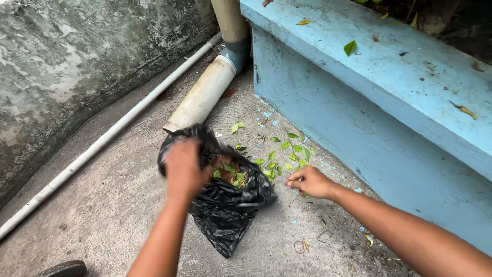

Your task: Picking up fallen leaves from the ground and placing them into a black trash bag.

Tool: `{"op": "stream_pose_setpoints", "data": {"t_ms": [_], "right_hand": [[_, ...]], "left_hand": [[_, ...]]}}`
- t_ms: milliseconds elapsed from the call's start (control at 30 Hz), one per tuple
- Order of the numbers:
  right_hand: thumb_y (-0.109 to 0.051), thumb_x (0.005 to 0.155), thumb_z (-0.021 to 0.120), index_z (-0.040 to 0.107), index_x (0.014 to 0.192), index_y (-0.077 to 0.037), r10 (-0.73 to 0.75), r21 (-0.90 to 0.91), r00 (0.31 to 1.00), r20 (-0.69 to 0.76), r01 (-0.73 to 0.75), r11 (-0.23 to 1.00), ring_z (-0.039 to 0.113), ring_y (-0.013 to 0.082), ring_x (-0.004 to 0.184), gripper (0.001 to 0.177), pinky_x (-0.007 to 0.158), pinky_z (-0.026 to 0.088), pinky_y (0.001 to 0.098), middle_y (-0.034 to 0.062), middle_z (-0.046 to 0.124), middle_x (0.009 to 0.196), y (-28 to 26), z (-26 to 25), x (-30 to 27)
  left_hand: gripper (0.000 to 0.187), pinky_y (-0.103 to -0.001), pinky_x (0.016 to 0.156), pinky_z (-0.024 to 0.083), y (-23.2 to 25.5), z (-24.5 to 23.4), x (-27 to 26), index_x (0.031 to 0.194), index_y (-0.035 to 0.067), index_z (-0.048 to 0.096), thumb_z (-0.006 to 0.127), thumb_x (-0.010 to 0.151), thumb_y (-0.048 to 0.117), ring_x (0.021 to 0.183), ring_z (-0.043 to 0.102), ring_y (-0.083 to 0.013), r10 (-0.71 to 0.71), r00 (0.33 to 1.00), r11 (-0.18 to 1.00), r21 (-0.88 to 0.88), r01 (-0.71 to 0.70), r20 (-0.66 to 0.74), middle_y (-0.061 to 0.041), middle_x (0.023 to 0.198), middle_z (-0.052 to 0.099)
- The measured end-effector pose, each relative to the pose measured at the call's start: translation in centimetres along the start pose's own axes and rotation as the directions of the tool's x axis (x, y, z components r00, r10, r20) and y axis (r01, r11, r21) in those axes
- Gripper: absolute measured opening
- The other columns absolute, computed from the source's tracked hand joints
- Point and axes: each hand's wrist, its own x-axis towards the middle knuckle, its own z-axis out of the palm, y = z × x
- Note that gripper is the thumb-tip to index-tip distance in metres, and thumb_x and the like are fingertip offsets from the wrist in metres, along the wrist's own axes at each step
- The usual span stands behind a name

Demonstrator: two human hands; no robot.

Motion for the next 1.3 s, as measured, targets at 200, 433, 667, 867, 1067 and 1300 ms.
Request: {"op": "stream_pose_setpoints", "data": {"t_ms": [200, 433, 667, 867, 1067, 1300], "right_hand": [[-0.028, 0.096, 0.071, 0.081, 0.111, -0.007, -0.085, 0.048, 0.996, -0.029, 0.087, 0.995, 0.058, 0.0093, 0.059, 0.028, 0.06, 0.052, 0.0269, 0.0052, 0.073, 0.084, 1.1, 0.9, 2.0], [-0.016, 0.089, 0.074, 0.073, 0.118, -0.01, -0.086, 0.222, 0.983, -0.164, 0.122, 0.967, 0.059, 0.0104, 0.052, 0.029, 0.045, 0.05, 0.0256, 0.0042, 0.074, 0.077, 0.8, 0.6, 2.8], [-0.011, 0.09, 0.075, 0.071, 0.099, 0.003, -0.104, 0.371, 0.978, -0.178, 0.165, 0.914, 0.067, 0.0093, 0.057, 0.017, 0.047, 0.053, 0.0246, 0.0086, 0.074, 0.077, 0.8, 1.1, 3.8], [-0.013, 0.09, 0.076, 0.079, 0.099, -0.001, -0.174, 0.463, 0.977, -0.123, 0.211, 0.861, 0.065, 0.0082, 0.056, 0.015, 0.047, 0.052, 0.0247, 0.0057, 0.074, 0.075, 0.5, 4.4, 2.8], [-0.012, 0.092, 0.076, 0.082, 0.102, -0.003, -0.457, 0.369, 0.878, -0.146, 0.477, 0.798, 0.056, 0.0018, 0.064, 0.014, 0.055, 0.046, 0.0232, 0.0006, 0.073, 0.077, 1.5, 6.3, 3.4], [-0.019, 0.091, 0.074, 0.08, 0.091, -0.006, -0.358, 0.069, 0.922, -0.146, 0.371, 0.926, 0.054, 0.0027, 0.059, 0.014, 0.054, 0.044, 0.0251, -0.0018, 0.074, 0.071, -1.9, 5.4, -0.1]], "left_hand": [[0.097, -0.058, 0.121, 0.02, 4.7, 3.2, -4.4, 0.155, 0.012, 0.026, 0.081, 0.082, 0.046, 0.14, 0.039, -0.0336, 0.203, 0.678, 0.938, 0.059, -0.342, 0.707, -0.016, 0.135, 0.057], [0.044, -0.064, 0.117, 0.029, 1.4, 9.2, -7.8, 0.13, 0.004, 0.059, 0.065, 0.089, 0.017, 0.129, 0.058, -0.0278, 0.294, 0.538, 0.853, 0.037, -0.52, 0.79, -0.014, 0.129, 0.066], [0.057, -0.047, 0.11, 0.041, 7.8, -0.7, -7.9, 0.129, 0.01, 0.061, 0.079, 0.085, 0.041, 0.124, 0.058, -0.0283, 0.15, 0.663, 0.983, -0.04, -0.178, 0.734, -0.013, 0.133, 0.061], [0.04, -0.032, 0.071, 0.057, 11.4, 1.4, -8.2, 0.123, 0.012, 0.071, 0.075, 0.087, 0.031, 0.072, 0.073, -0.0172, -0.232, 0.803, 0.599, -0.57, 0.562, 0.548, -0.006, 0.095, 0.078], [0.028, -0.025, 0.048, 0.05, 10.5, 10.9, -7.7, 0.118, 0.004, 0.071, 0.07, 0.095, 0.02, 0.059, 0.064, -0.0092, -0.115, 0.875, 0.118, -0.868, 0.482, 0.471, -0.006, 0.085, 0.073], [0.024, -0.024, 0.059, 0.052, 10.5, 12.8, -7.7, 0.109, 0.001, 0.078, 0.063, 0.099, 0.017, 0.073, 0.064, -0.0072, -0.174, 0.818, -0.108, -0.836, 0.538, 0.549, -0.003, 0.09, 0.075]]}}
